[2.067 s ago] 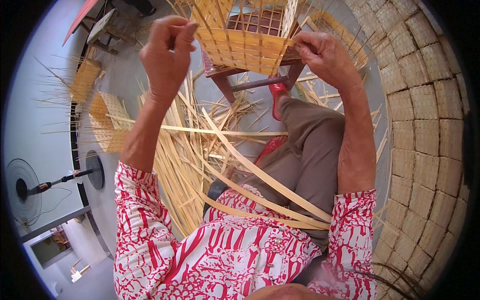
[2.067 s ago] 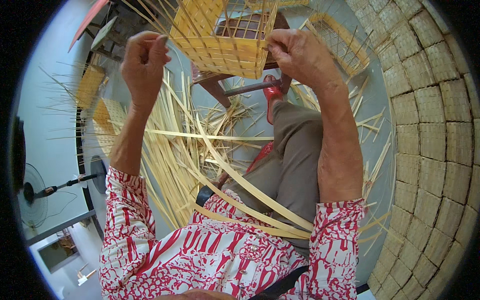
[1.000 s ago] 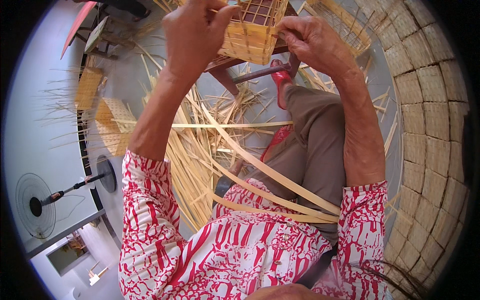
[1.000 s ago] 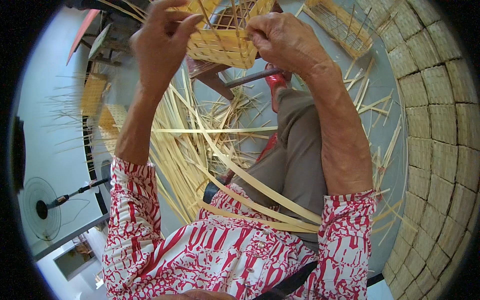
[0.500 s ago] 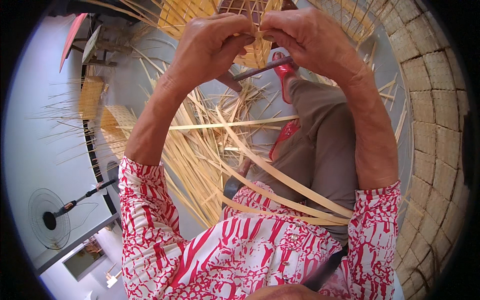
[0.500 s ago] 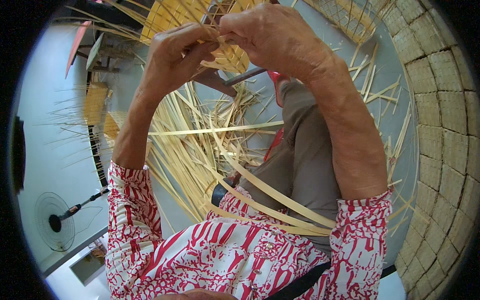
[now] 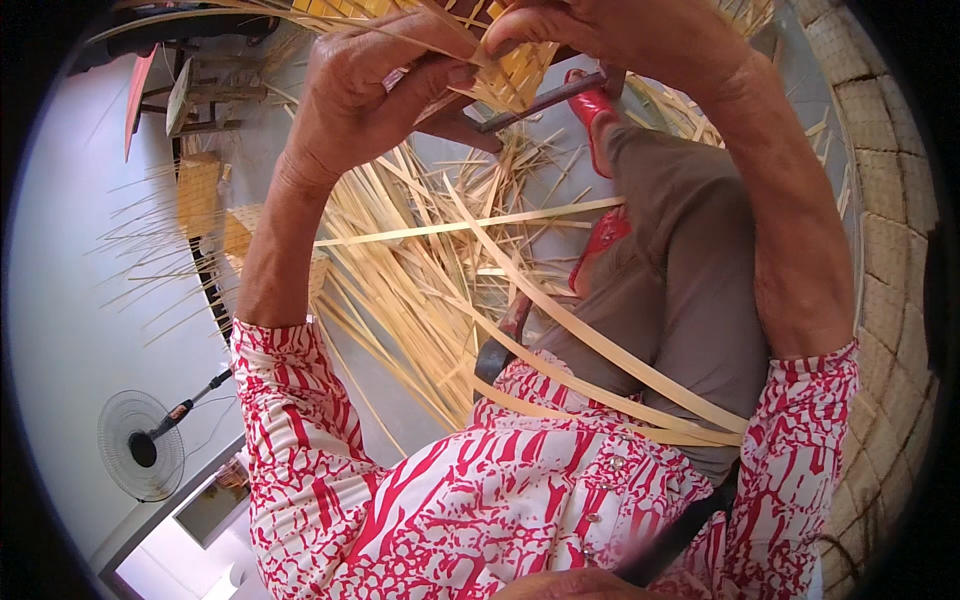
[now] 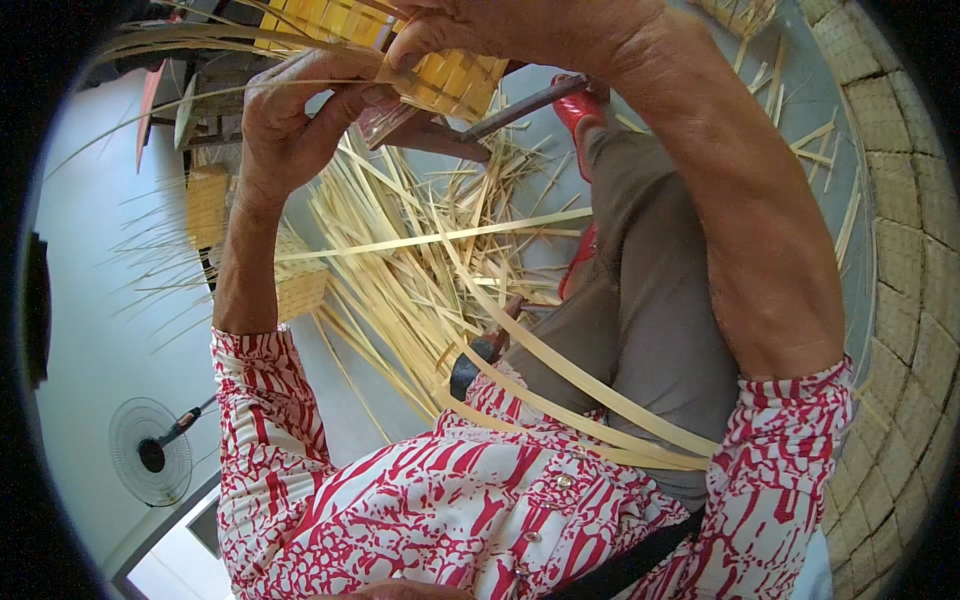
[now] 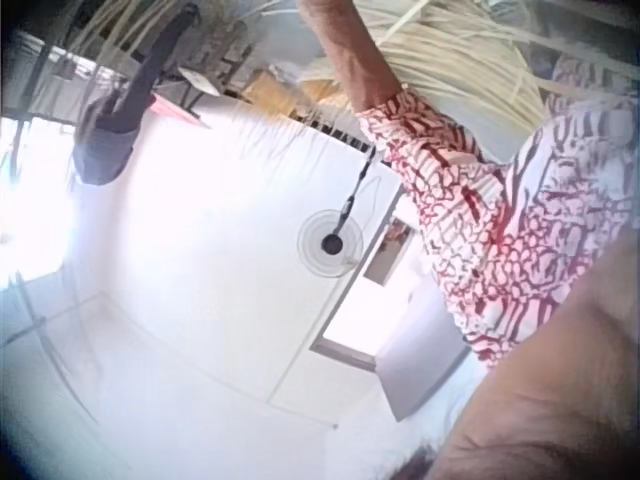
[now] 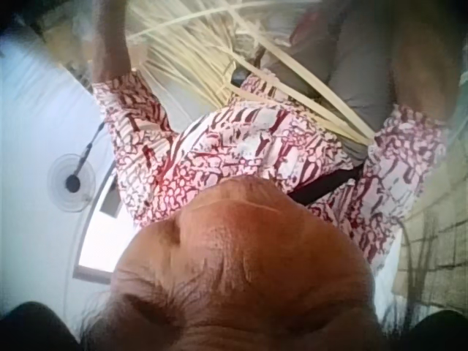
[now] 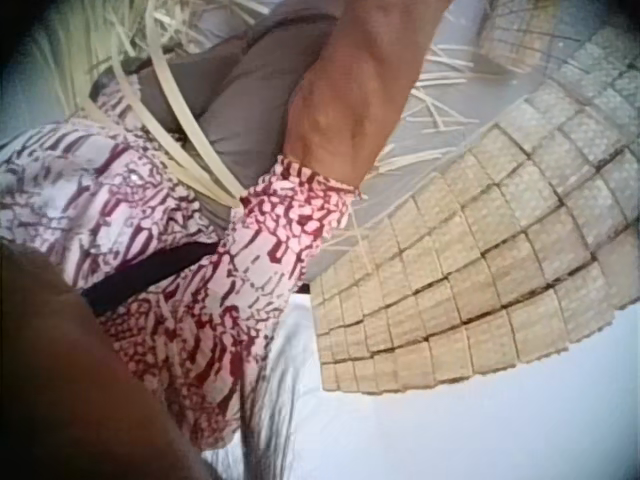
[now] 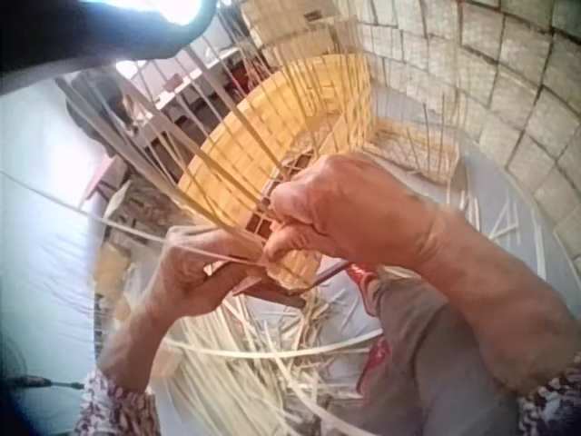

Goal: The person weaves a basket by hand, interlacing thin bamboo strips through a pre-formed frame. They repeatedly pull, bend, and tuck the strips to build up the basket walls.

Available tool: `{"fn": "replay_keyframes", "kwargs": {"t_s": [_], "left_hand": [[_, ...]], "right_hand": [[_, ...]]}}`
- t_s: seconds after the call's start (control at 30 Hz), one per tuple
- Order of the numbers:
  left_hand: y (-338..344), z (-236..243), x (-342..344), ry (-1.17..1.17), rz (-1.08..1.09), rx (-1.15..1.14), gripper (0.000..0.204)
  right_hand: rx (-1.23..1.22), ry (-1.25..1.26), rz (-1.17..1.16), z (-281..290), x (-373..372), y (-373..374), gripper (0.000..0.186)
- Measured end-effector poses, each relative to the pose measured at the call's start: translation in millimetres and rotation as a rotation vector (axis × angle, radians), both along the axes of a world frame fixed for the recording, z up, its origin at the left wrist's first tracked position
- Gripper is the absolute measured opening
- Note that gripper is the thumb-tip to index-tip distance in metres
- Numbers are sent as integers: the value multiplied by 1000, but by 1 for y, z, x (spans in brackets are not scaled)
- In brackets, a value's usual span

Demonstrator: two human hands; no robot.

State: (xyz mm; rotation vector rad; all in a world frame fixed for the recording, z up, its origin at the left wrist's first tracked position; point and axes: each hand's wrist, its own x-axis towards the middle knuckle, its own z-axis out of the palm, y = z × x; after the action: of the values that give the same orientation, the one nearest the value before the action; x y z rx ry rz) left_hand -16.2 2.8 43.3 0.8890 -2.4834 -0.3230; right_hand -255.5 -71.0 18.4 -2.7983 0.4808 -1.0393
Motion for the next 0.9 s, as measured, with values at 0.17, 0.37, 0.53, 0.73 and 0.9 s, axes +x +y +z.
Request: {"fn": "replay_keyframes", "kwargs": {"t_s": [0.17, 0.37, 0.53, 0.73, 0.9], "left_hand": [[1, -13, 7, 193, 249, 10, 18], [2, -25, 3, 429, 628, 73, 15], [-5, -35, 4, 642, 747, 76, 10], [-17, -47, 11, 637, 813, 29, 10], [-17, -49, 10, 635, 777, -70, 11]], "right_hand": [[46, -46, -77, 8, 10, -5, 38], [168, -176, -308, -7, 6, -21, 20], [437, -5, -445, -23, 8, -10, 20], [469, 90, -279, -41, 35, -2, 21], [1359, -331, -93, -27, 51, 1, 22]]}}
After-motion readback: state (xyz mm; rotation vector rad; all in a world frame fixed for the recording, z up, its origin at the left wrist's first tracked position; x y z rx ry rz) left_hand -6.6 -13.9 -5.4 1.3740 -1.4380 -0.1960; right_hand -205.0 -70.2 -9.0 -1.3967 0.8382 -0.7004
